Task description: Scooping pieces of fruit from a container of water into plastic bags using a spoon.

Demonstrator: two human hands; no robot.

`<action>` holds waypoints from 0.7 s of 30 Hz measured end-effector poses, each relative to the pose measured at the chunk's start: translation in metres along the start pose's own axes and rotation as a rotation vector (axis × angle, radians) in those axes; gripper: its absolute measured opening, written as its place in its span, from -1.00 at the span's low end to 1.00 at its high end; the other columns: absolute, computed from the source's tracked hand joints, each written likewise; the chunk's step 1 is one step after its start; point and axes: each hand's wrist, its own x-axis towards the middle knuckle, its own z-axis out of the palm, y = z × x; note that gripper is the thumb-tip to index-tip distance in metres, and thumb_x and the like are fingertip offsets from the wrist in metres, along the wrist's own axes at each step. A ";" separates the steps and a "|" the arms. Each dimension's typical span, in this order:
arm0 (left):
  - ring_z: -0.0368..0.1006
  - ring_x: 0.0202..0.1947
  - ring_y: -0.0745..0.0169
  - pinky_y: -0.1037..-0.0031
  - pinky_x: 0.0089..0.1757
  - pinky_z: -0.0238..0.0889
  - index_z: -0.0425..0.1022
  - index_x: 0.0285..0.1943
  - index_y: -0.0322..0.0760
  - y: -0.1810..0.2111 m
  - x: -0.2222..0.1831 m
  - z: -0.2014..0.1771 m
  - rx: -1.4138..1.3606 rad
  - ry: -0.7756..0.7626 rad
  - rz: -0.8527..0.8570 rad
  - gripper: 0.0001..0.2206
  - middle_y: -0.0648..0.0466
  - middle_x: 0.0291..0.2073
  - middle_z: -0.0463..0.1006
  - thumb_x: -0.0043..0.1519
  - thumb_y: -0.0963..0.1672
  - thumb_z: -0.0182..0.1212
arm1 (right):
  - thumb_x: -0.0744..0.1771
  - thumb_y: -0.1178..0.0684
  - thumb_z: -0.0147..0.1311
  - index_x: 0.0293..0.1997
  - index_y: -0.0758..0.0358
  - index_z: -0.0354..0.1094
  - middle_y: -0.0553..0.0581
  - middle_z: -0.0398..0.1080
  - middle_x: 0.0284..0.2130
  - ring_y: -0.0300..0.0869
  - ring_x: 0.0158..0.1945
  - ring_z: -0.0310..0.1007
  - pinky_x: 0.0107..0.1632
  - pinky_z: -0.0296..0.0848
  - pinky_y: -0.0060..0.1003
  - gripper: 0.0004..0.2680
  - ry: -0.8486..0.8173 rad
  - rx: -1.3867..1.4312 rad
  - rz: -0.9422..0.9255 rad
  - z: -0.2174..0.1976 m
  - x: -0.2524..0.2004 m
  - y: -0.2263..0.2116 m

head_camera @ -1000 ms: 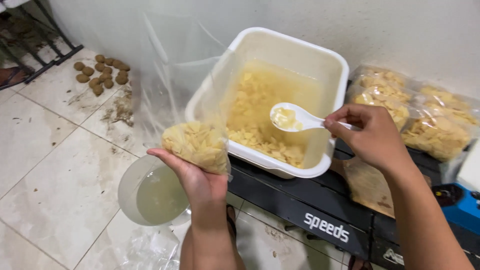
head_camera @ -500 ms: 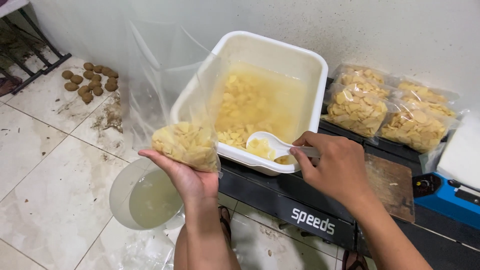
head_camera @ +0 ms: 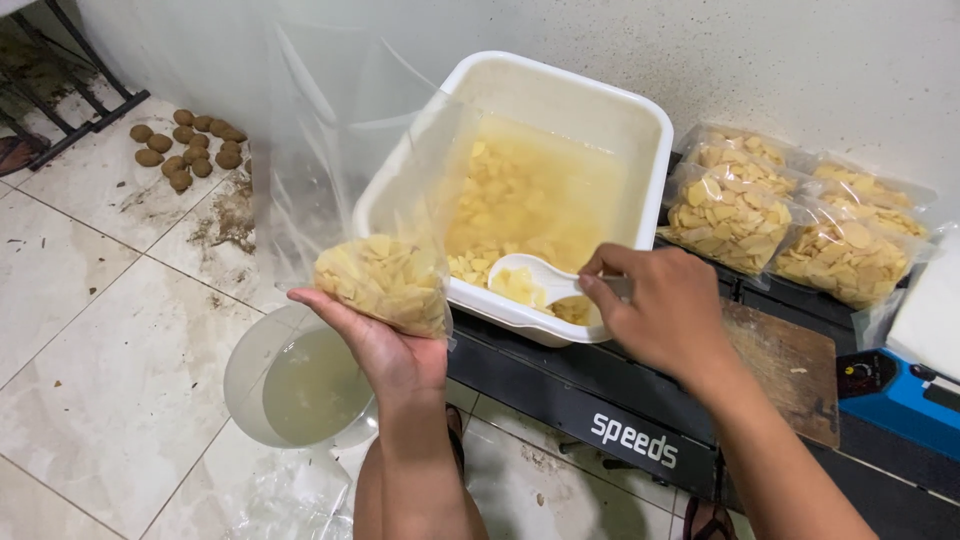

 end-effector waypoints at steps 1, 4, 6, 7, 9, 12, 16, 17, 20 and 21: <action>0.17 0.48 -0.05 0.00 0.37 0.06 0.16 0.55 -0.01 -0.001 0.001 -0.003 0.000 0.000 0.000 -0.04 -0.03 0.49 0.25 -0.04 0.35 -0.04 | 0.29 0.00 0.16 -0.29 0.11 0.59 0.16 0.56 -0.55 0.19 -0.39 0.58 -0.24 0.47 -0.09 -0.89 0.000 0.001 0.000 0.002 0.006 0.000; 0.15 0.49 -0.07 -0.02 0.37 0.03 0.14 0.56 -0.02 -0.002 0.004 -0.007 0.017 -0.002 -0.007 -0.04 -0.05 0.50 0.23 -0.02 0.35 -0.07 | 0.25 0.03 0.15 -0.32 0.16 0.60 0.24 0.58 -0.49 0.27 -0.26 0.59 -0.12 0.45 -0.04 -0.88 -0.102 0.158 0.115 0.004 0.018 0.001; 0.14 0.49 -0.08 -0.03 0.37 0.02 0.16 0.56 -0.02 -0.001 0.006 -0.009 0.018 0.007 -0.023 -0.04 -0.05 0.51 0.22 -0.03 0.36 -0.08 | 0.25 0.08 0.15 -0.32 0.14 0.60 0.25 0.56 -0.50 0.20 -0.25 0.58 -0.10 0.44 -0.05 -0.90 -0.048 0.301 0.167 0.004 0.020 0.004; 0.14 0.49 -0.08 -0.03 0.37 0.02 0.16 0.56 -0.02 0.000 0.006 -0.010 0.024 0.013 -0.023 -0.04 -0.05 0.51 0.22 -0.03 0.36 -0.08 | 0.25 0.08 0.15 -0.32 0.14 0.60 0.25 0.56 -0.50 0.20 -0.25 0.58 -0.10 0.44 -0.05 -0.90 -0.055 0.305 0.171 0.003 0.019 0.009; 0.17 0.47 -0.06 -0.01 0.37 0.05 0.16 0.56 -0.01 0.002 0.007 -0.011 0.032 -0.048 0.023 -0.03 -0.03 0.49 0.25 -0.04 0.36 -0.06 | 0.27 0.17 0.16 -0.24 0.26 0.60 0.26 0.53 -0.54 0.01 -0.40 0.48 -0.18 0.39 -0.18 -0.90 -0.074 0.454 0.209 -0.001 0.017 0.020; 0.32 0.34 0.02 0.35 0.21 0.31 0.04 0.54 -0.25 -0.002 0.019 -0.032 0.042 -0.285 0.123 -0.05 -0.15 0.44 0.24 0.02 0.30 -0.16 | 0.34 0.16 0.15 -0.10 0.29 0.61 0.20 0.59 -0.43 -0.16 -0.39 0.50 -0.31 0.42 -0.33 -0.87 -0.099 0.427 0.404 -0.026 0.006 0.021; 0.37 0.25 0.10 0.36 0.15 0.33 0.12 0.51 -0.22 -0.004 0.018 -0.039 0.055 -0.267 0.063 -0.01 -0.08 0.35 0.33 -0.08 0.31 -0.10 | 0.38 0.23 -0.01 0.05 0.38 0.51 0.28 0.49 -0.45 -0.13 -0.53 0.30 -0.47 0.25 -0.34 -0.81 -0.056 0.697 0.409 -0.044 -0.031 0.073; 0.40 0.16 0.16 0.35 0.13 0.33 0.24 0.41 -0.25 -0.008 0.020 -0.048 -0.006 -0.475 0.039 -0.13 -0.04 0.21 0.42 0.01 0.29 -0.01 | 0.39 0.26 -0.05 0.09 0.41 0.45 0.31 0.47 -0.41 -0.14 -0.53 0.21 -0.48 0.17 -0.33 -0.80 -0.040 0.785 0.409 -0.048 -0.043 0.091; 0.38 0.16 0.21 0.33 0.19 0.26 0.28 0.38 -0.24 -0.021 0.028 -0.069 0.191 -0.762 0.246 -0.27 0.04 0.16 0.44 0.15 0.22 0.13 | 0.41 0.32 -0.11 0.10 0.47 0.39 0.34 0.41 -0.37 -0.15 -0.54 0.09 -0.49 0.05 -0.30 -0.81 0.057 0.867 0.426 -0.062 -0.081 0.130; 0.32 0.26 0.20 0.32 0.28 0.18 0.20 0.45 -0.19 -0.026 0.031 -0.075 0.451 -0.822 0.488 -0.29 0.08 0.25 0.38 0.18 0.16 0.18 | 0.41 0.36 -0.14 0.08 0.52 0.37 0.34 0.38 -0.36 -0.15 -0.54 0.06 -0.48 0.01 -0.29 -0.83 0.126 0.860 0.443 -0.067 -0.095 0.141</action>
